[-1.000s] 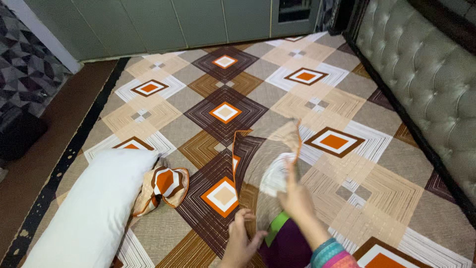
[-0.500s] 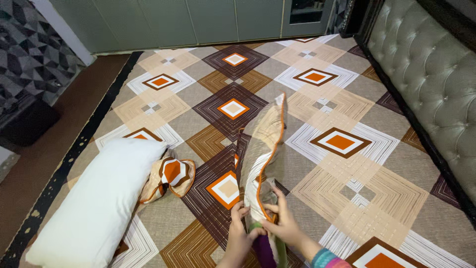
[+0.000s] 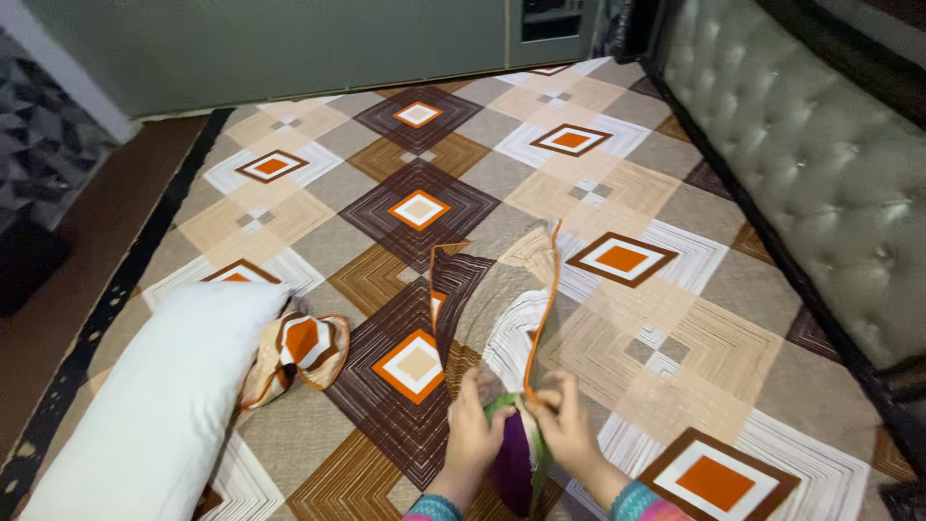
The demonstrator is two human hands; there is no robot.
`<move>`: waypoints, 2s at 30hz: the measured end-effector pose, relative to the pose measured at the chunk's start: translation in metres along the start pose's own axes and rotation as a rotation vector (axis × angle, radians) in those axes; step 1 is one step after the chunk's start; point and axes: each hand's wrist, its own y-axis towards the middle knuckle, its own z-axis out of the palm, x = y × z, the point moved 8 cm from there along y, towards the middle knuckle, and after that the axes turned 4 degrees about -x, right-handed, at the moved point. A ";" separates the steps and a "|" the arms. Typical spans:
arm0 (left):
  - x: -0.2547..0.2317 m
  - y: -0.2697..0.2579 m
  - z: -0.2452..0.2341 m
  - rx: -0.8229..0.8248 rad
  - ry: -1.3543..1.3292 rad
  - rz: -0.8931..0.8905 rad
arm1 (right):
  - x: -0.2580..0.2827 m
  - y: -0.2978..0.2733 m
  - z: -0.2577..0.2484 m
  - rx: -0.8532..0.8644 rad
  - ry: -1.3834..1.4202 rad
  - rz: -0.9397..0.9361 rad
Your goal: The person picks up a pillowcase and a pillow, spreads the pillowcase out on a bed, and slides the pillow into it by hand.
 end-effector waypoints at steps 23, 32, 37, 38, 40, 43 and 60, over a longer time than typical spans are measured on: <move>-0.057 -0.059 0.104 0.359 -0.024 0.504 | -0.066 -0.031 -0.098 -0.161 -0.205 0.084; 0.018 -0.065 0.116 0.616 0.294 0.047 | -0.190 -0.045 -0.198 -0.285 -0.540 0.551; 0.077 -0.072 0.092 0.598 0.433 -0.183 | -0.208 -0.056 -0.194 -0.251 -0.605 0.405; 0.085 -0.073 0.087 0.597 0.446 -0.251 | -0.204 -0.054 -0.184 -0.224 -0.656 0.364; 0.098 -0.077 0.079 0.576 0.463 -0.356 | -0.189 -0.049 -0.161 -0.156 -0.712 0.249; 0.118 -0.088 0.071 0.537 0.487 -0.428 | -0.169 -0.045 -0.123 0.017 -0.719 0.113; 0.211 -0.144 0.098 0.414 0.141 -0.796 | -0.154 -0.052 0.011 0.547 -0.849 -0.145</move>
